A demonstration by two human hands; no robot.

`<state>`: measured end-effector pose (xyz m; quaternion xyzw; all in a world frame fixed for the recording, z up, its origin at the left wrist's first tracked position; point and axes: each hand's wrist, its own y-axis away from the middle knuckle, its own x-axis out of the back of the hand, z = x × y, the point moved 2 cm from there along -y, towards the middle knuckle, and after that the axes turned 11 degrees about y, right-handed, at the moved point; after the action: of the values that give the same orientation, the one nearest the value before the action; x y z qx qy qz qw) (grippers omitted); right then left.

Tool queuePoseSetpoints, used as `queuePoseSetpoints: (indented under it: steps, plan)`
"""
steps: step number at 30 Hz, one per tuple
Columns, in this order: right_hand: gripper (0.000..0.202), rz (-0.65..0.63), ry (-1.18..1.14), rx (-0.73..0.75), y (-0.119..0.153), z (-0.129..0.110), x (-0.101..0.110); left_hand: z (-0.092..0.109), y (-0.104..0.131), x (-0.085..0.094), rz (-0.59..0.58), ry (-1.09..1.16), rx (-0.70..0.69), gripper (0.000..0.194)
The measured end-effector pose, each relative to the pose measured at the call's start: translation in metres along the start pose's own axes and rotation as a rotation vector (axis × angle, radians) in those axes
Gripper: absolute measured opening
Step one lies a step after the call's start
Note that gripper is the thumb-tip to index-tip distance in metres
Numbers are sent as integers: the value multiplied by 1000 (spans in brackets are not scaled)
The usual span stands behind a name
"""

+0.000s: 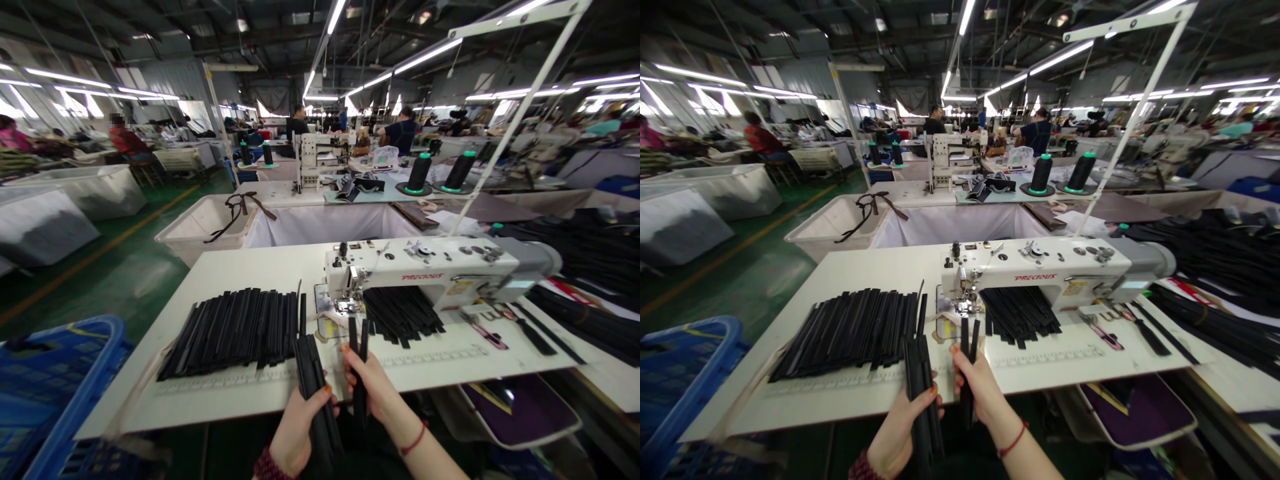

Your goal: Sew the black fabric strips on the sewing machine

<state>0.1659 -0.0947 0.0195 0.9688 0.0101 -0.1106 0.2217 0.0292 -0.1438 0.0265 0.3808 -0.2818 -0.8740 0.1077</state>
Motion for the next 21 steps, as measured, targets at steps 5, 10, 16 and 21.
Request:
queuePoseSetpoints:
  steps: [5,10,16,21]
  plan:
    - [47,-160,141,-19,8,6,-17,-4,0,1,-95,-142,-27,52]
    - [36,-152,199,-7,6,2,-19,-6,-1,8,-67,-51,48,48]
    - [29,-29,101,0,1,8,-13,-2,-1,4,-81,24,67,39]
    - [46,19,-30,-32,-4,11,-7,4,2,0,-77,-2,22,39]
